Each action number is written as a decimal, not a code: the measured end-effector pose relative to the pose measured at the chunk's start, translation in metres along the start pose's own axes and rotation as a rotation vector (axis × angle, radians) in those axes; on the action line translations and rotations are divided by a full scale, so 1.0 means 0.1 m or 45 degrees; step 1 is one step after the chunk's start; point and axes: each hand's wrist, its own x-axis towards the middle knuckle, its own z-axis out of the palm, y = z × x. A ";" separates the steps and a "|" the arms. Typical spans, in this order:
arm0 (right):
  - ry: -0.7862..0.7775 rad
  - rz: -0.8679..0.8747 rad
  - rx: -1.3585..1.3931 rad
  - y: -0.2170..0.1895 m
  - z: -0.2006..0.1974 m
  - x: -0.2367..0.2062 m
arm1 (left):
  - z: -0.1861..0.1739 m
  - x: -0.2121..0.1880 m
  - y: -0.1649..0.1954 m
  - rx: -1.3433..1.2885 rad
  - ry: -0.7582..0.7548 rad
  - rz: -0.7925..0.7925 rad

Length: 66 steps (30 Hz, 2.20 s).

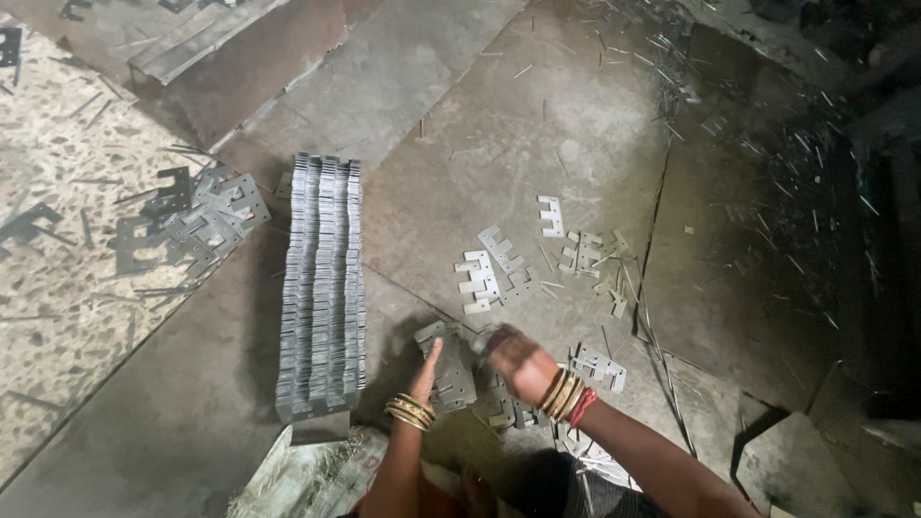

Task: The person sits on the floor and sorts small metal pieces, picking them up from a scattered pile and stacking them neatly. The person uses both hands to handle the pieces, organizing them into a stack.

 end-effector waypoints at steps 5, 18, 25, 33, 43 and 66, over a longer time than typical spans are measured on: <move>-0.020 0.079 -0.288 0.61 0.30 -0.25 | -0.10 0.17 -0.08 0.043 -0.240 0.175; -0.056 1.692 -0.102 3.11 0.22 -0.24 | 0.18 0.46 0.09 0.151 -0.140 0.151; -0.176 1.659 -0.083 3.37 0.37 -0.16 | 0.20 0.61 0.21 0.020 -0.251 0.013; -0.186 1.122 -0.137 2.22 0.75 -0.70 | 0.04 0.63 -0.06 0.087 -0.221 0.245; -0.342 1.087 -0.252 1.15 0.74 -0.93 | 0.24 -0.20 -0.02 -0.001 -0.339 0.298; -0.283 1.966 -0.270 1.57 0.63 -0.06 | 0.13 0.01 0.09 0.168 -0.422 0.773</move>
